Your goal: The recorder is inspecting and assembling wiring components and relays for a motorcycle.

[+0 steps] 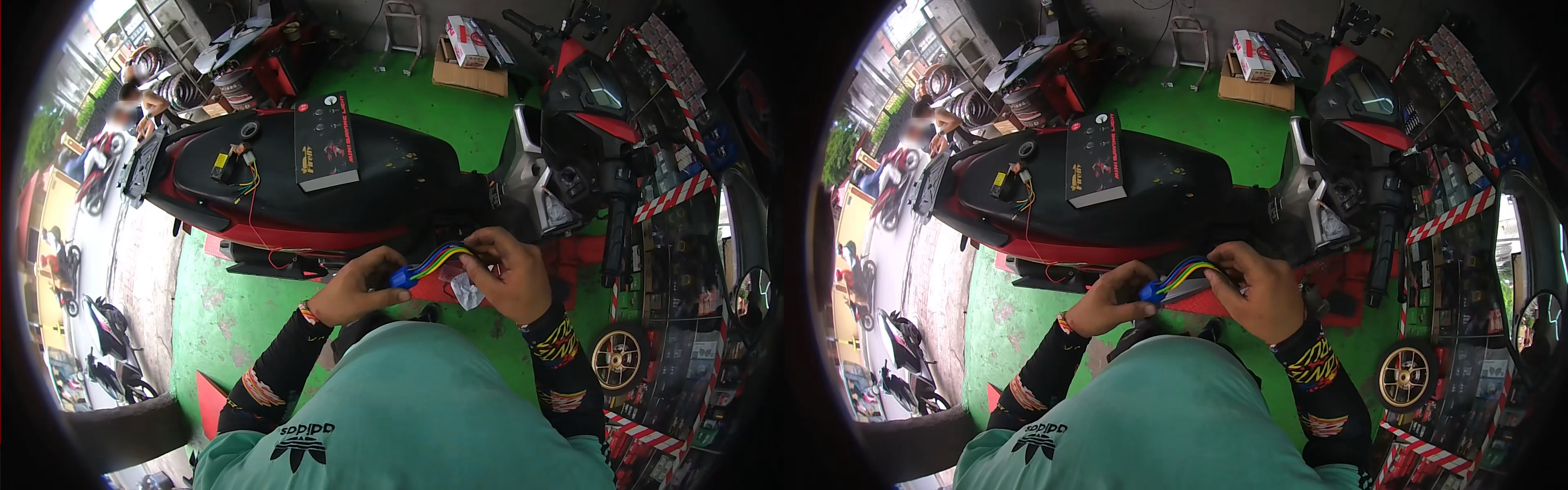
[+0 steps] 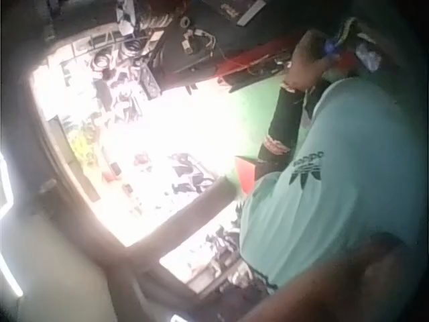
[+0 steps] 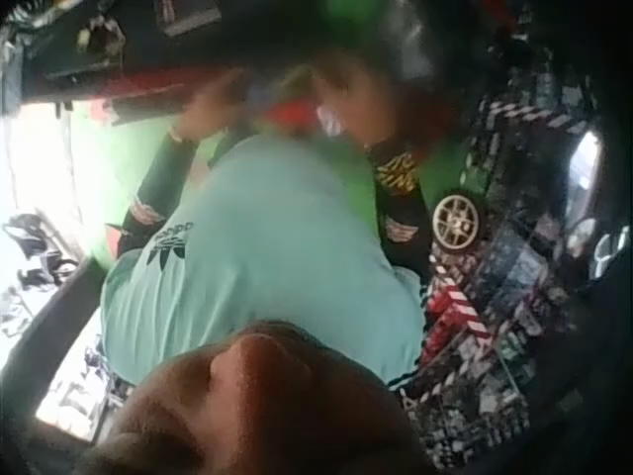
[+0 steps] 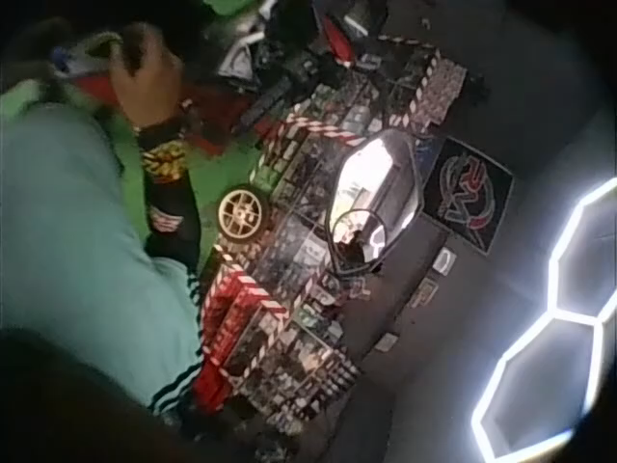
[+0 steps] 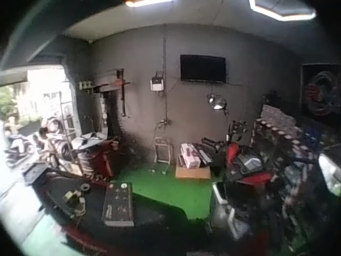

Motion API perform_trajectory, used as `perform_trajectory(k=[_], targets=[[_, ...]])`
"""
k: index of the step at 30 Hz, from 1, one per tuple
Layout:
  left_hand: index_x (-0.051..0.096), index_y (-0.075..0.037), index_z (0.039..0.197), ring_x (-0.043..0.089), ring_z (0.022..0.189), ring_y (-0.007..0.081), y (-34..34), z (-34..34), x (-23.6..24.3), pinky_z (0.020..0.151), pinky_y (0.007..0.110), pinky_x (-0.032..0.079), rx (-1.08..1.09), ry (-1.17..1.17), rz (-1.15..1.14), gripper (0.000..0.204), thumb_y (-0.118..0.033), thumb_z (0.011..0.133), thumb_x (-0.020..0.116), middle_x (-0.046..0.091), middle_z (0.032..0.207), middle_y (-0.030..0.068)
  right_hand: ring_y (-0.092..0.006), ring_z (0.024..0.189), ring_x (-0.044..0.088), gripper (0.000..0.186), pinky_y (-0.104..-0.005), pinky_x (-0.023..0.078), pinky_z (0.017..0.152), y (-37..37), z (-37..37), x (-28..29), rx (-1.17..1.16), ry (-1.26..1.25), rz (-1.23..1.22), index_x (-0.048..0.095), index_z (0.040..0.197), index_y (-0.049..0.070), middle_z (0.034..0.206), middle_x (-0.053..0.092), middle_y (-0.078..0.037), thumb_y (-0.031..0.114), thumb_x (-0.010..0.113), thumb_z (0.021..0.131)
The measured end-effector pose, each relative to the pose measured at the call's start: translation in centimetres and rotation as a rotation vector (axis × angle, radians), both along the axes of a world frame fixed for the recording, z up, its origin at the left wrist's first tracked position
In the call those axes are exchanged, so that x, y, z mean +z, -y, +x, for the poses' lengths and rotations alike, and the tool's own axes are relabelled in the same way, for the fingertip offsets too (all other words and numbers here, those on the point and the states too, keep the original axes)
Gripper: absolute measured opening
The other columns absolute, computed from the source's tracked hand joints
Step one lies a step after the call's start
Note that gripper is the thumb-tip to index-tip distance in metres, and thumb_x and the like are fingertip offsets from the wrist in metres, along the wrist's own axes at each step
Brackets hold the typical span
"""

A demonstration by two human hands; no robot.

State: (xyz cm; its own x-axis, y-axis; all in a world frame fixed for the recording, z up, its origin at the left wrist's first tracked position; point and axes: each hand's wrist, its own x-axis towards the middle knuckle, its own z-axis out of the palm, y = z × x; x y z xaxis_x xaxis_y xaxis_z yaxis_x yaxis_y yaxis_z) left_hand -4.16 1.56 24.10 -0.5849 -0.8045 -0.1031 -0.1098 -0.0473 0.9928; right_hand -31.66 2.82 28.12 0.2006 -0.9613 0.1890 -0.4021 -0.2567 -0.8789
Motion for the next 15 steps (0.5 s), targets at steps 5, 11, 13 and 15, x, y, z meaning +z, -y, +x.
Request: perform_trajectory(k=[5, 11, 13, 15], targets=[[0.056, 0.001, 0.128, 0.065, 0.084, 0.0163, 0.0, -1.1, 2.5, 0.079, 0.034, 0.052, -0.020, 0.283, -0.165, 0.042, -0.013, 0.090, 0.069, 0.066, 0.098, 0.0106, -0.0285, 0.080, 0.074, 0.028, -0.0359, 0.061, 0.068, 0.5, 0.7, -1.6, 0.000, -0.256, -0.439, 0.063, 0.113, 0.005, 0.105, 0.072, -0.011, 0.004, 0.072, 0.086], [0.060, -0.001, 0.124, 0.068, 0.084, 0.0264, 0.0, -1.4, 1.7, 0.079, 0.037, 0.053, -0.037, 0.381, -0.334, 0.042, -0.008, 0.083, 0.066, 0.067, 0.096, 0.0167, -0.0273, 0.082, 0.071, 0.025, -0.0391, 0.059, 0.067, 0.0, 1.2, -1.9, 0.037, -0.351, -0.190, 0.064, 0.107, 0.006, 0.106, 0.068, -0.007, 0.011, 0.073, 0.084], [0.061, -0.002, 0.123, 0.068, 0.085, 0.0291, 0.0, -1.2, 0.8, 0.080, 0.039, 0.053, -0.020, 0.368, -0.383, 0.041, -0.008, 0.083, 0.066, 0.067, 0.098, 0.0176, -0.0274, 0.086, 0.068, 0.022, -0.0397, 0.057, 0.071, 0.2, 0.9, -2.7, 0.065, -0.419, -0.283, 0.064, 0.100, 0.005, 0.104, 0.065, -0.007, 0.013, 0.075, 0.083], [0.061, -0.003, 0.124, 0.068, 0.088, 0.0322, 0.0, -0.9, 0.2, 0.081, 0.040, 0.053, -0.019, 0.372, -0.403, 0.043, -0.006, 0.081, 0.065, 0.068, 0.101, 0.0181, -0.0281, 0.090, 0.066, 0.022, -0.0404, 0.056, 0.076, 0.2, 0.9, -3.0, 0.091, -0.402, -0.274, 0.065, 0.098, 0.004, 0.106, 0.063, -0.008, 0.014, 0.076, 0.082]])
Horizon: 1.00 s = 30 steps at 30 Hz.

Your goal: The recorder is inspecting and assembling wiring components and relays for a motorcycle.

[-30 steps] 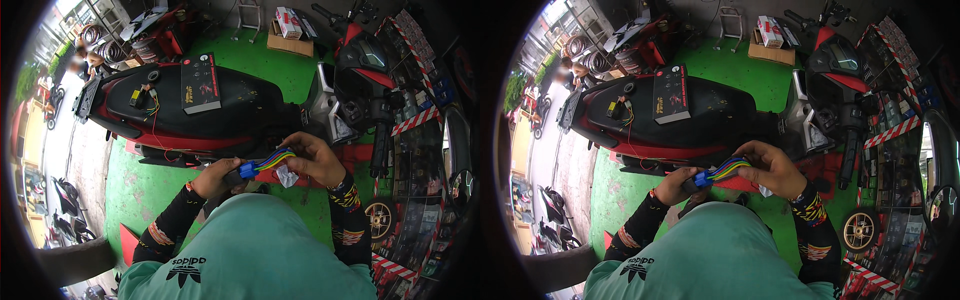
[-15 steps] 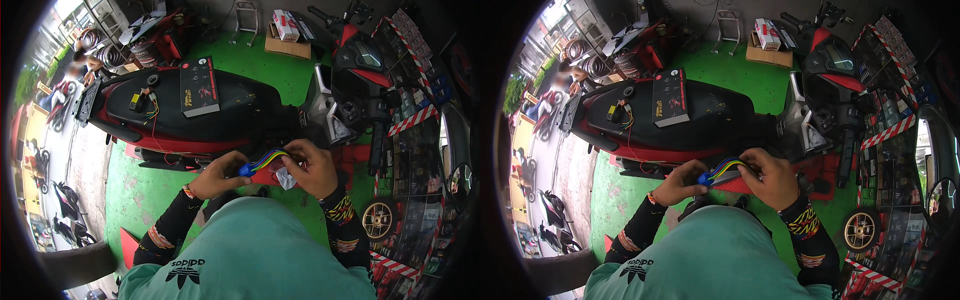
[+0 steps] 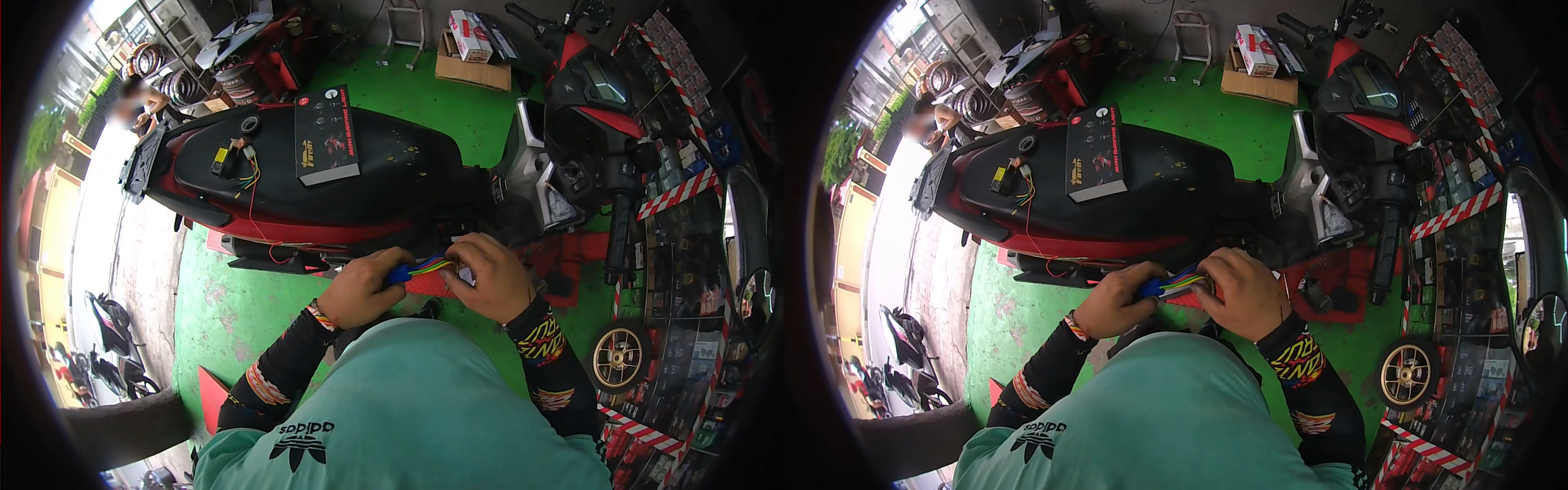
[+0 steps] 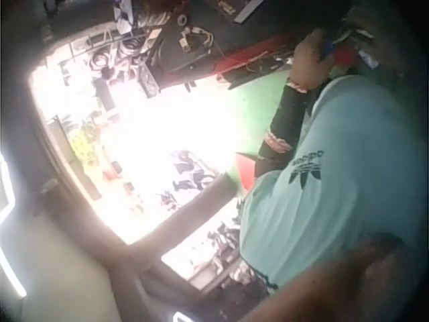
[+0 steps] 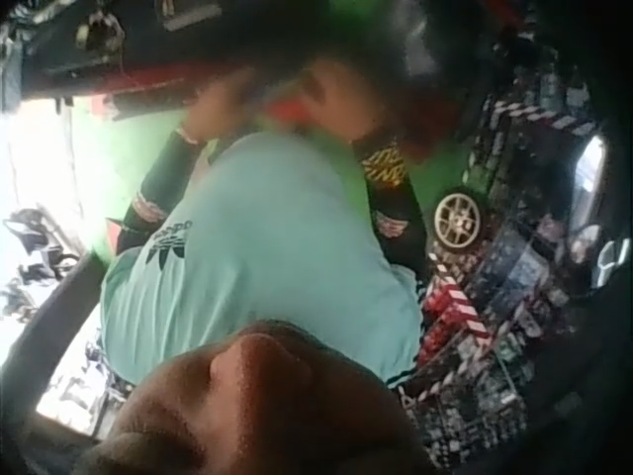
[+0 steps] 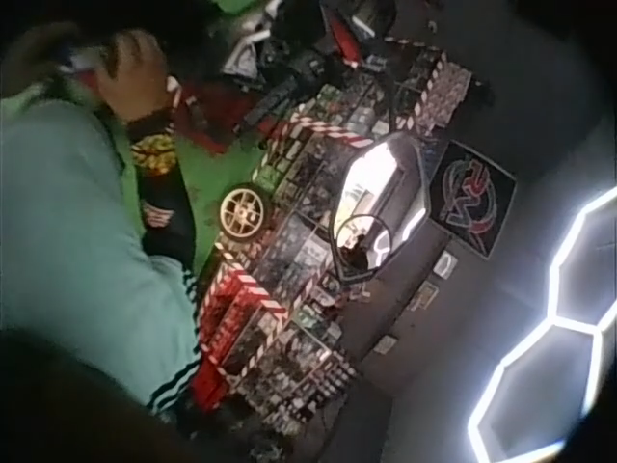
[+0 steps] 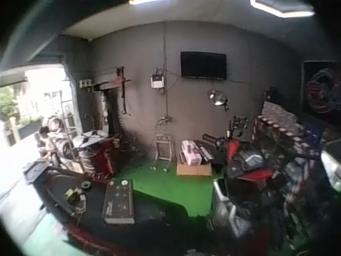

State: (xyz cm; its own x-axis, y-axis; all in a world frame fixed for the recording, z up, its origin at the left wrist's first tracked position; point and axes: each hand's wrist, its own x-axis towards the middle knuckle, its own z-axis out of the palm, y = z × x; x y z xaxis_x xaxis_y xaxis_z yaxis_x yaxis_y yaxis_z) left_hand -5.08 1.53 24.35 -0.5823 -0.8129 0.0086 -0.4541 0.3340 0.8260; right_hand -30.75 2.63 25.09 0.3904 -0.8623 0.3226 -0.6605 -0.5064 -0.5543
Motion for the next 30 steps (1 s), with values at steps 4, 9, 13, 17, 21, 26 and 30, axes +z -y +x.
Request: perform_trajectory(k=[4, 9, 13, 17, 21, 26, 30], targets=[[0.061, -0.003, 0.125, 0.068, 0.091, 0.0344, 0.2, 0.0, -0.1, 0.083, 0.040, 0.054, -0.051, 0.048, 0.003, 0.045, -0.003, 0.080, 0.063, 0.068, 0.102, 0.0185, -0.0299, 0.102, 0.059, 0.025, -0.0424, 0.052, 0.087, 0.3, -0.6, -0.9, 0.084, 0.025, 0.077, 0.065, 0.093, 0.002, 0.112, 0.058, -0.010, 0.017, 0.080, 0.079], [0.067, -0.008, 0.119, 0.069, 0.086, 0.0335, -0.2, -0.7, -0.5, 0.079, 0.041, 0.055, -0.019, 0.087, -0.127, 0.032, -0.013, 0.087, 0.071, 0.067, 0.096, 0.0152, -0.0281, 0.105, 0.057, 0.025, -0.0414, 0.050, 0.087, 0.4, -0.3, -0.5, 0.121, -0.088, 0.051, 0.065, 0.090, 0.002, 0.111, 0.056, -0.009, 0.020, 0.079, 0.080], [0.071, -0.011, 0.110, 0.069, 0.082, 0.0332, -0.4, -0.9, -1.6, 0.073, 0.043, 0.055, 0.040, 0.345, -0.205, 0.025, -0.026, 0.089, 0.073, 0.067, 0.093, 0.0124, -0.0269, 0.104, 0.057, 0.026, -0.0413, 0.050, 0.086, 0.5, 0.3, -0.6, 0.082, -0.221, -0.077, 0.066, 0.089, 0.005, 0.104, 0.056, -0.007, 0.026, 0.078, 0.081], [0.071, -0.010, 0.103, 0.068, 0.078, 0.0355, -0.5, -0.8, -2.7, 0.071, 0.045, 0.054, 0.041, 0.309, -0.232, 0.025, -0.032, 0.094, 0.070, 0.068, 0.088, 0.0124, -0.0275, 0.102, 0.059, 0.025, -0.0429, 0.050, 0.085, 0.5, -0.5, -0.8, 0.113, -0.193, 0.102, 0.067, 0.093, 0.006, 0.101, 0.060, -0.006, 0.025, 0.078, 0.081], [0.069, -0.007, 0.105, 0.069, 0.085, 0.0366, -0.5, -0.6, -2.8, 0.073, 0.045, 0.055, 0.096, 0.192, -0.150, 0.023, -0.026, 0.092, 0.070, 0.069, 0.097, 0.0119, -0.0288, 0.097, 0.064, 0.024, -0.0434, 0.050, 0.084, 0.2, -0.6, -3.4, 0.110, -0.155, 0.132, 0.066, 0.097, 0.007, 0.097, 0.066, -0.007, 0.023, 0.077, 0.083], [0.067, -0.005, 0.104, 0.069, 0.084, 0.0372, -0.8, -0.4, -2.9, 0.072, 0.046, 0.055, 0.089, 0.220, -0.190, 0.025, -0.027, 0.092, 0.070, 0.068, 0.097, 0.0131, -0.0310, 0.089, 0.066, 0.022, -0.0439, 0.052, 0.081, 0.0, 0.0, -5.2, 0.058, -0.036, 0.105, 0.066, 0.097, 0.006, 0.089, 0.068, -0.009, 0.022, 0.075, 0.085], [0.069, -0.004, 0.103, 0.069, 0.082, 0.0369, -1.3, -0.9, -3.5, 0.070, 0.047, 0.056, 0.132, 0.288, -0.232, 0.026, -0.026, 0.088, 0.071, 0.068, 0.097, 0.0142, -0.0305, 0.085, 0.066, 0.016, -0.0435, 0.053, 0.076, -0.5, 0.4, -4.5, 0.025, -0.023, 0.035, 0.065, 0.095, 0.006, 0.086, 0.069, -0.009, 0.019, 0.071, 0.088]])
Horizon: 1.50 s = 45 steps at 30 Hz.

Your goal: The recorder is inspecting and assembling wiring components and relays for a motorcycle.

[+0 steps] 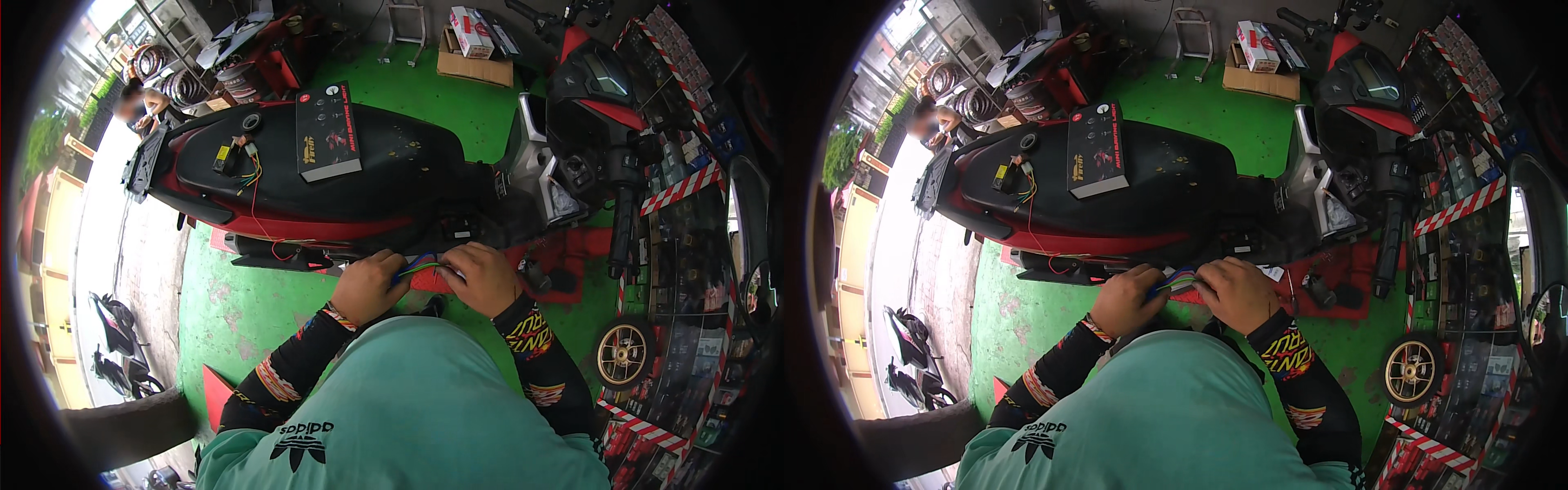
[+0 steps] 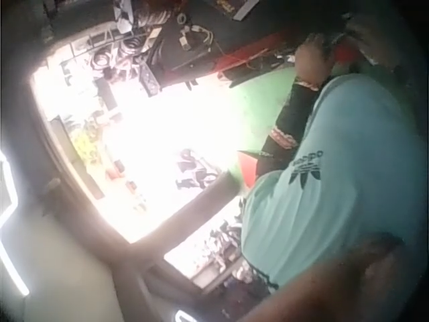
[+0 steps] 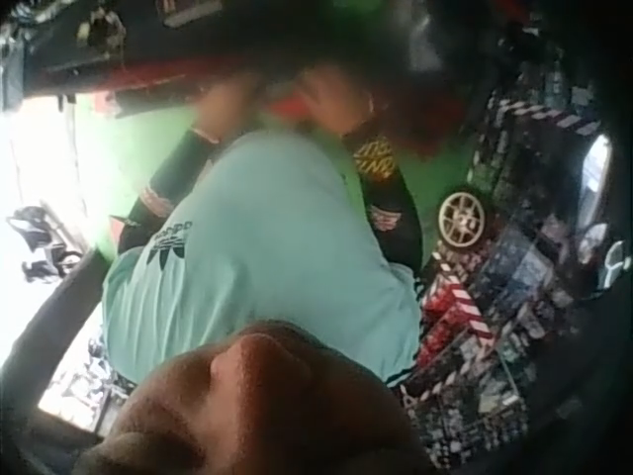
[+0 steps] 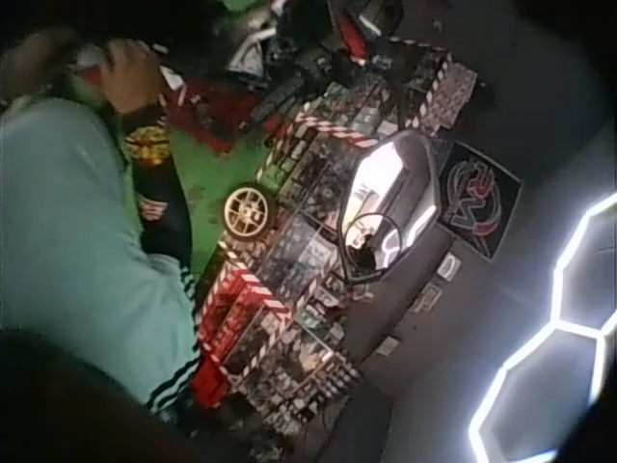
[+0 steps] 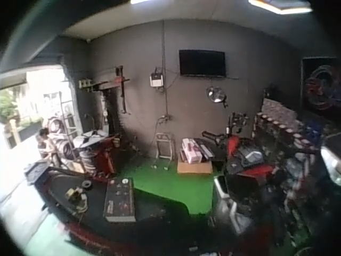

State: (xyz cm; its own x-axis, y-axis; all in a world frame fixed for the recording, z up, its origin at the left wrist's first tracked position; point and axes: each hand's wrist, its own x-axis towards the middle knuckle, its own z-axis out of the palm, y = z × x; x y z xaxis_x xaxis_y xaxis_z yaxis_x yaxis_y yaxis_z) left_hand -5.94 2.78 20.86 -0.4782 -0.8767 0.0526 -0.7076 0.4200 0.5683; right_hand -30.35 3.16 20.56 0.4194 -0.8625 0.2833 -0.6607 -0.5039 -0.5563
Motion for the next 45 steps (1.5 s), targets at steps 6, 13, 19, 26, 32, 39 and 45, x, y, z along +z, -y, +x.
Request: perform_trajectory(k=[6, 13, 19, 26, 32, 39, 45], targets=[[0.067, -0.004, 0.094, 0.068, 0.078, 0.0385, -0.3, -0.5, -1.1, 0.068, 0.048, 0.054, 0.064, -0.015, -0.008, 0.020, -0.022, 0.085, 0.069, 0.067, 0.087, 0.0158, -0.0325, 0.080, 0.069, 0.015, -0.0428, 0.055, 0.070, -0.6, 1.3, 1.1, -0.026, 0.046, 0.149, 0.065, 0.092, 0.002, 0.088, 0.071, -0.012, 0.016, 0.068, 0.093], [0.069, -0.005, 0.095, 0.068, 0.076, 0.0387, 0.1, -0.1, -3.0, 0.068, 0.049, 0.055, 0.115, 0.115, -0.034, 0.020, -0.022, 0.085, 0.066, 0.070, 0.088, 0.0153, -0.0378, 0.081, 0.070, 0.019, -0.0473, 0.055, 0.069, -1.4, 2.5, 0.8, 0.055, 0.091, 0.210, 0.069, 0.106, 0.005, 0.093, 0.073, -0.014, 0.020, 0.061, 0.097], [0.072, -0.007, 0.101, 0.069, 0.076, 0.0379, -0.2, 0.0, -2.9, 0.068, 0.049, 0.055, 0.143, 0.120, -0.083, 0.023, -0.022, 0.084, 0.067, 0.070, 0.090, 0.0147, -0.0336, 0.080, 0.071, 0.020, -0.0449, 0.057, 0.072, -1.5, 2.0, 1.0, 0.214, -0.101, 0.175, 0.074, 0.106, 0.011, 0.091, 0.073, -0.009, 0.021, 0.063, 0.093], [0.068, 0.000, 0.112, 0.071, 0.097, 0.0318, 0.9, 2.3, 0.0, 0.087, 0.038, 0.056, 0.046, -0.197, 0.267, 0.033, -0.013, 0.082, 0.075, 0.071, 0.111, 0.0167, -0.0335, 0.078, 0.070, 0.022, -0.0452, 0.057, 0.072, -0.2, 0.0, 0.2, 0.006, -0.151, 0.105, 0.076, 0.108, 0.013, 0.087, 0.072, -0.008, 0.022, 0.064, 0.092], [0.067, -0.001, 0.115, 0.071, 0.100, 0.0260, 0.6, 2.9, 0.4, 0.091, 0.036, 0.055, 0.069, -0.309, 0.235, 0.040, -0.006, 0.078, 0.080, 0.071, 0.114, 0.0139, -0.0322, 0.080, 0.071, 0.024, -0.0465, 0.057, 0.070, -0.1, -0.3, 0.0, 0.006, -0.198, 0.139, 0.077, 0.110, 0.016, 0.089, 0.074, -0.009, 0.020, 0.063, 0.091], [0.063, -0.001, 0.117, 0.072, 0.106, 0.0180, 0.7, 3.0, 1.3, 0.088, 0.031, 0.059, 0.236, -0.422, 0.261, 0.042, -0.003, 0.080, 0.083, 0.072, 0.116, 0.0124, -0.0321, 0.084, 0.071, 0.028, -0.0459, 0.057, 0.074, -0.4, 0.1, -0.5, 0.046, -0.352, 0.201, 0.076, 0.112, 0.016, 0.094, 0.074, -0.011, 0.017, 0.065, 0.086], [0.054, -0.002, 0.126, 0.072, 0.107, 0.0187, 0.6, 2.3, 1.9, 0.088, 0.033, 0.060, 0.160, -0.533, 0.135, 0.054, 0.000, 0.080, 0.083, 0.073, 0.117, 0.0118, -0.0322, 0.088, 0.071, 0.033, -0.0457, 0.057, 0.078, 0.0, -0.7, -0.8, 0.029, -0.186, 0.266, 0.075, 0.115, 0.012, 0.097, 0.074, -0.013, 0.031, 0.072, 0.087]])
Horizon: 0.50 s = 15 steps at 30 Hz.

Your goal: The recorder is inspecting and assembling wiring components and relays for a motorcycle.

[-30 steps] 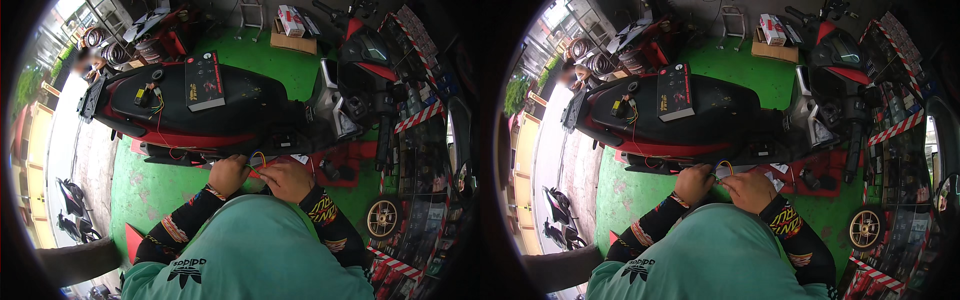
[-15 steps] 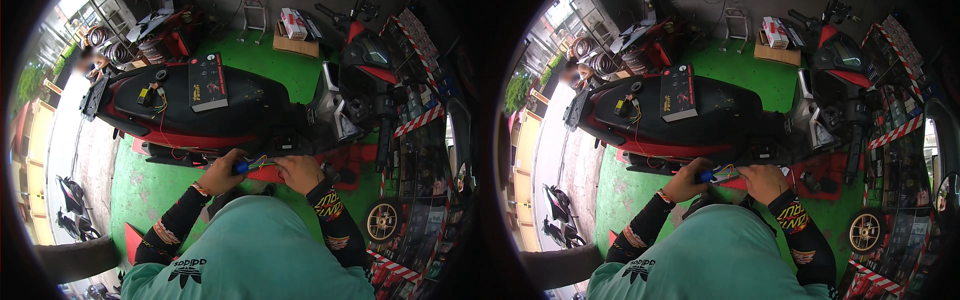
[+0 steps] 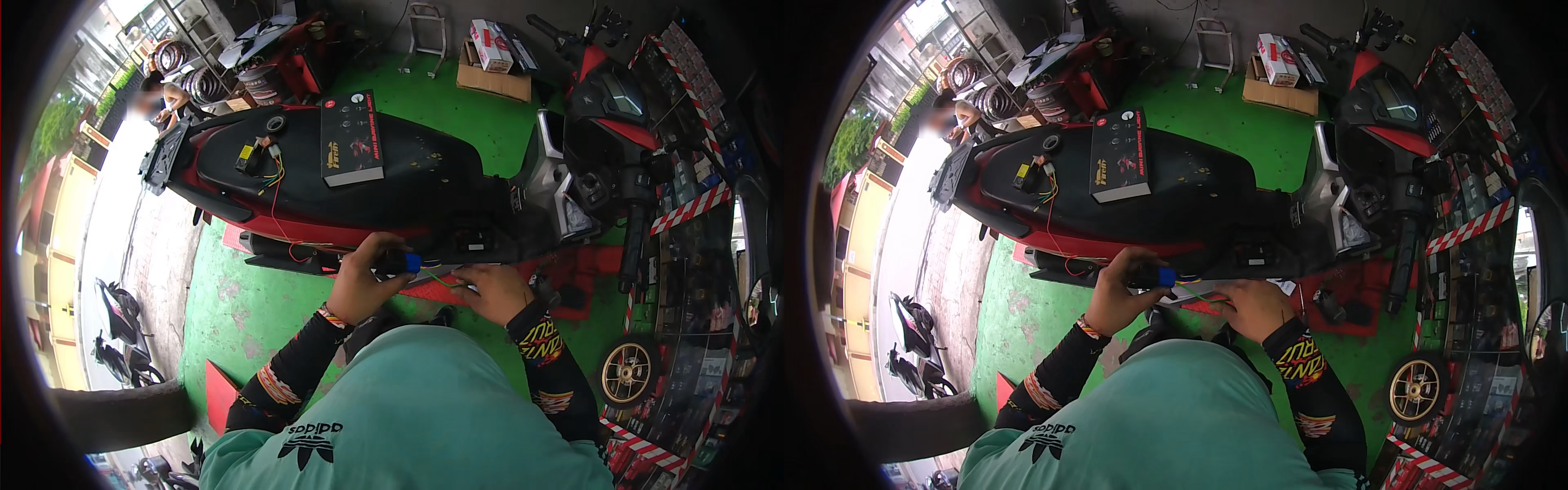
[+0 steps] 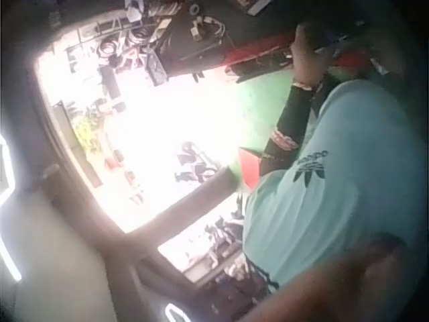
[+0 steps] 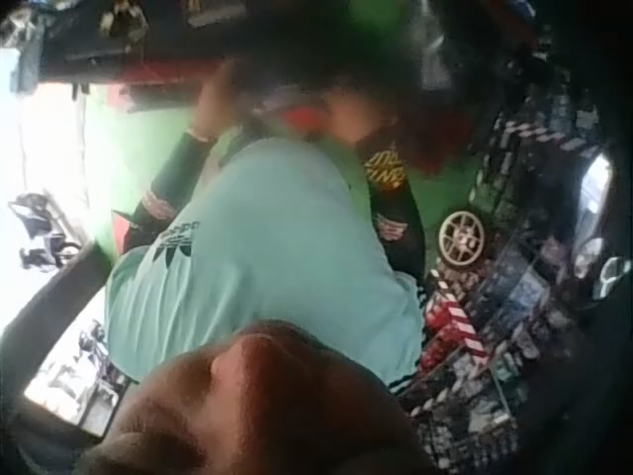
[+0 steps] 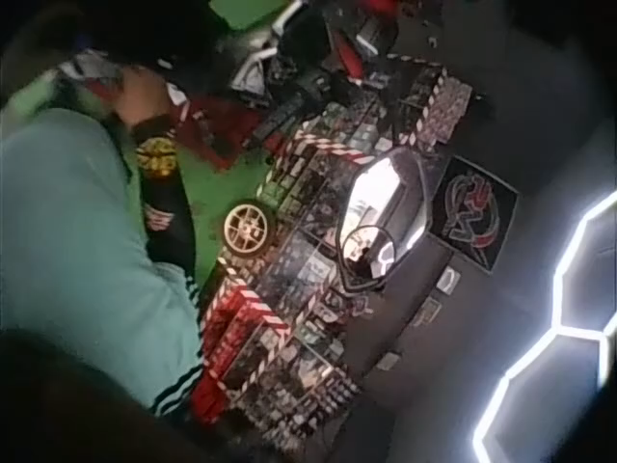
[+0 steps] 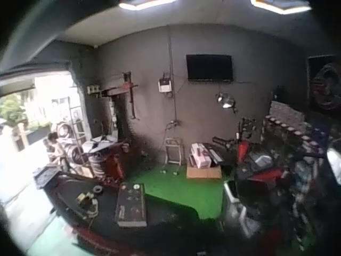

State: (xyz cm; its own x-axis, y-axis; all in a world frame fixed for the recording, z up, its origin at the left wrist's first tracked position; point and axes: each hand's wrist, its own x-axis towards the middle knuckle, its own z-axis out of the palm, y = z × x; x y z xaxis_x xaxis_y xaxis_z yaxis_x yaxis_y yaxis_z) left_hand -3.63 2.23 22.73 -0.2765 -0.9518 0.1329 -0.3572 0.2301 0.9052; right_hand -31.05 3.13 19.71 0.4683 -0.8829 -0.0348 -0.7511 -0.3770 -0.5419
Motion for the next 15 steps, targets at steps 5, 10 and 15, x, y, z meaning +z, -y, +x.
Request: perform_trajectory(k=[5, 10, 15], targets=[[0.055, -0.002, 0.124, 0.072, 0.105, 0.0174, -0.1, -0.9, 1.0, 0.090, 0.032, 0.059, -0.053, -0.025, 0.083, 0.052, 0.000, 0.080, 0.083, 0.073, 0.118, 0.0106, -0.0330, 0.104, 0.067, 0.056, -0.0463, 0.052, 0.091, 1.0, -0.4, 4.0, -0.012, 0.033, -0.028, 0.070, 0.117, 0.005, 0.108, 0.071, -0.013, 0.044, 0.083, 0.079], [0.059, -0.002, 0.122, 0.071, 0.106, 0.0165, 0.0, -2.7, 0.6, 0.091, 0.032, 0.058, -0.075, -0.092, 0.094, 0.048, 0.000, 0.081, 0.083, 0.072, 0.119, 0.0103, -0.0328, 0.111, 0.062, 0.071, -0.0455, 0.050, 0.093, 1.6, 1.8, 3.8, 0.030, 0.415, -0.240, 0.060, 0.130, 0.003, 0.119, 0.066, -0.014, 0.042, 0.087, 0.077], [0.064, 0.000, 0.123, 0.066, 0.112, 0.0170, 0.7, -3.0, 0.6, 0.092, 0.033, 0.057, -0.139, -0.025, -0.118, 0.045, 0.006, 0.081, 0.080, 0.066, 0.127, 0.0113, -0.0335, 0.102, 0.066, 0.062, -0.0418, 0.053, 0.086, 2.0, 2.1, 1.4, 0.069, 0.406, -0.051, 0.058, 0.135, 0.004, 0.110, 0.069, -0.015, 0.031, 0.081, 0.084]])
